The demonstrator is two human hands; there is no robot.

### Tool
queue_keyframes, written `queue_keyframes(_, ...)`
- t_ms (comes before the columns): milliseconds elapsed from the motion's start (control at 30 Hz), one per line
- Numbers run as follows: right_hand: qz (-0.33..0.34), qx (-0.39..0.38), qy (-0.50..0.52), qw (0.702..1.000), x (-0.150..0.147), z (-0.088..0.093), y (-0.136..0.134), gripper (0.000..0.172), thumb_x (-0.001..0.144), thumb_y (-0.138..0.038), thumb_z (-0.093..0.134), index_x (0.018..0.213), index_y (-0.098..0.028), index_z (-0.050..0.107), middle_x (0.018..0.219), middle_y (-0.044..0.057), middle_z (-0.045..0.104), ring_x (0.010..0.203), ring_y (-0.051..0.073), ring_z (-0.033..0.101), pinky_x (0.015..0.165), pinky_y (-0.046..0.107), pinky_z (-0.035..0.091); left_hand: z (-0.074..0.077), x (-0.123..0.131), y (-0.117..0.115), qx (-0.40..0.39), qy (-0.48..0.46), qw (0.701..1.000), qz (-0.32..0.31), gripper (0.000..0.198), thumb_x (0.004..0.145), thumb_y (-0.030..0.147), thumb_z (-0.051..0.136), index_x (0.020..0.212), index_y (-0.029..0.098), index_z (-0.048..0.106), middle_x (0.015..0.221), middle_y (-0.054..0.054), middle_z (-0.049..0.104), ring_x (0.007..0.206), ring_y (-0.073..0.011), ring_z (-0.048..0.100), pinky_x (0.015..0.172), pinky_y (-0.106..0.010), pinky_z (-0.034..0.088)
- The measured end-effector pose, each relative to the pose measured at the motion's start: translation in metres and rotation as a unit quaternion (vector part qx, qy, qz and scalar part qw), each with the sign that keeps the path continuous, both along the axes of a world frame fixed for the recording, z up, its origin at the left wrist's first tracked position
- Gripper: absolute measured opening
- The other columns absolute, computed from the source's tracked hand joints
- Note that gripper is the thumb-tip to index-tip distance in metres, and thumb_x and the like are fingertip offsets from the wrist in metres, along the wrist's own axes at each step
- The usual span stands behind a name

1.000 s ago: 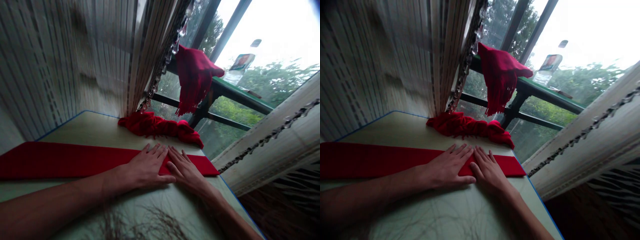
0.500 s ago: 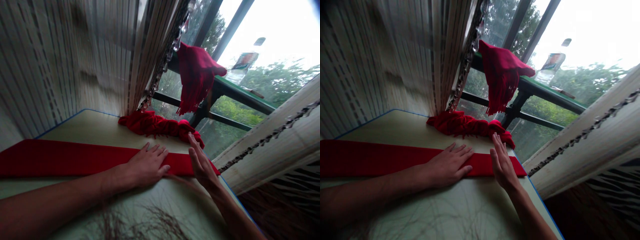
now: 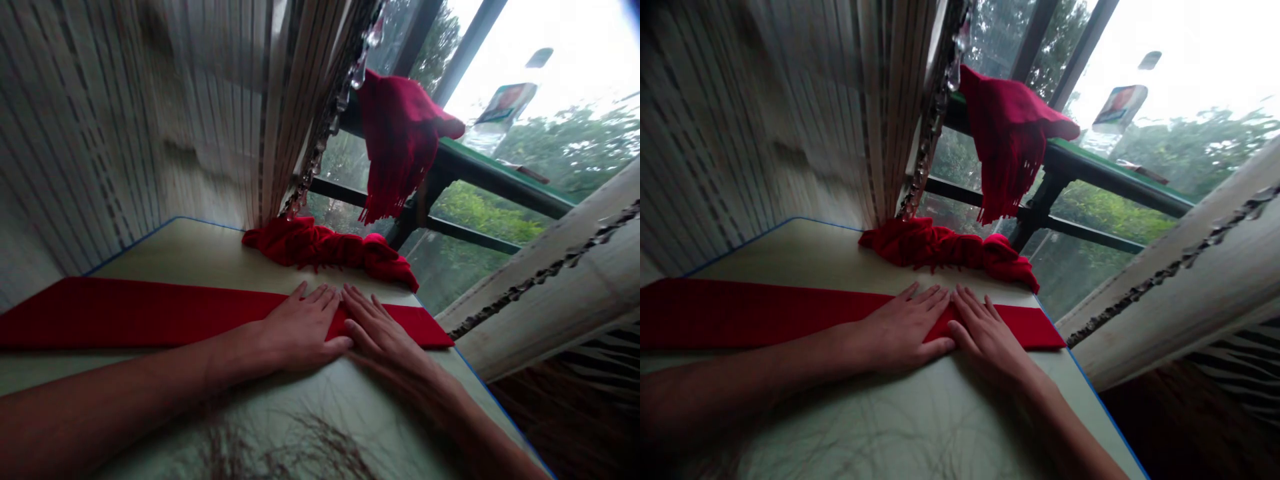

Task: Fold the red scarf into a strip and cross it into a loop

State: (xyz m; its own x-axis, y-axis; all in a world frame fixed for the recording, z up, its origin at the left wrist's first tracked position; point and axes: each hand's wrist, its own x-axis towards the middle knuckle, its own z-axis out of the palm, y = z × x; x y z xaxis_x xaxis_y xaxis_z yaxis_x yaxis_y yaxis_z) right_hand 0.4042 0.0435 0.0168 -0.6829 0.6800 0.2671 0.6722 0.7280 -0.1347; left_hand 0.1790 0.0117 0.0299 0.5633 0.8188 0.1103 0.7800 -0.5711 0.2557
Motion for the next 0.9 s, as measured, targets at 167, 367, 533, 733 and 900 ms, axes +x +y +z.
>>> queue_keyframes(167, -0.021, 0.046, 0.023, 0.998, 0.004, -0.007, 0.002, 0.064, 0.109, -0.045, 0.032, 0.166, -0.033, 0.006, 0.171, 0.005, 0.019, 0.157, 0.026, 0.015, 0.127, 0.061, 0.014, 0.005, 0.0, -0.004, 0.008, 0.012, 1.0, -0.009, 0.088, 0.101, 0.067, 0.035, 0.16, 0.002, 0.026, 0.167, -0.022, 0.025, 0.157, -0.0341, 0.021, 0.128, -0.054, 0.012)
queue_keyframes(367, -0.019, 0.022, 0.017, 0.999, 0.004, -0.012, 0.002, 0.063, 0.108, -0.045, 0.032, 0.166, -0.031, 0.01, 0.17, 0.005, 0.023, 0.156, 0.026, 0.018, 0.127, 0.061, 0.014, 0.009, 0.002, -0.011, 0.047, 0.036, 0.998, -0.014, 0.082, 0.104, 0.059, 0.038, 0.16, 0.0, 0.024, 0.169, -0.02, 0.019, 0.159, -0.0301, 0.01, 0.13, -0.046, 0.007)
queue_keyframes(533, -0.018, -0.004, 0.02, 1.0, 0.006, -0.014, 0.003, 0.064, 0.107, -0.05, 0.035, 0.165, -0.032, 0.016, 0.166, 0.006, 0.033, 0.154, 0.028, 0.028, 0.126, 0.062, 0.018, 0.008, 0.001, -0.009, 0.009, 0.011, 0.999, -0.039, 0.077, 0.106, 0.059, 0.03, 0.162, 0.007, 0.025, 0.169, -0.016, 0.022, 0.158, -0.03, 0.017, 0.129, -0.051, 0.012)
queue_keyframes(733, -0.043, -0.002, 0.022, 0.999, 0.012, -0.013, 0.005, 0.064, 0.107, -0.05, 0.033, 0.165, -0.03, 0.017, 0.169, 0.007, 0.027, 0.155, 0.027, 0.022, 0.126, 0.061, 0.015, 0.008, 0.0, -0.008, -0.007, 0.006, 0.999, -0.036, 0.078, 0.104, 0.06, 0.03, 0.161, 0.007, 0.025, 0.169, -0.015, 0.022, 0.158, -0.0292, 0.018, 0.129, -0.051, 0.013)
queue_keyframes(900, -0.065, 0.012, 0.036, 0.997, 0.016, -0.011, 0.007, 0.063, 0.108, -0.05, 0.028, 0.165, -0.026, 0.018, 0.171, 0.008, 0.021, 0.157, 0.026, 0.016, 0.126, 0.06, 0.014, 0.008, 0.0, -0.008, -0.005, 0.007, 0.999, -0.034, 0.08, 0.104, 0.061, 0.03, 0.161, 0.006, 0.027, 0.169, -0.016, 0.024, 0.158, -0.0296, 0.018, 0.129, -0.051, 0.014)
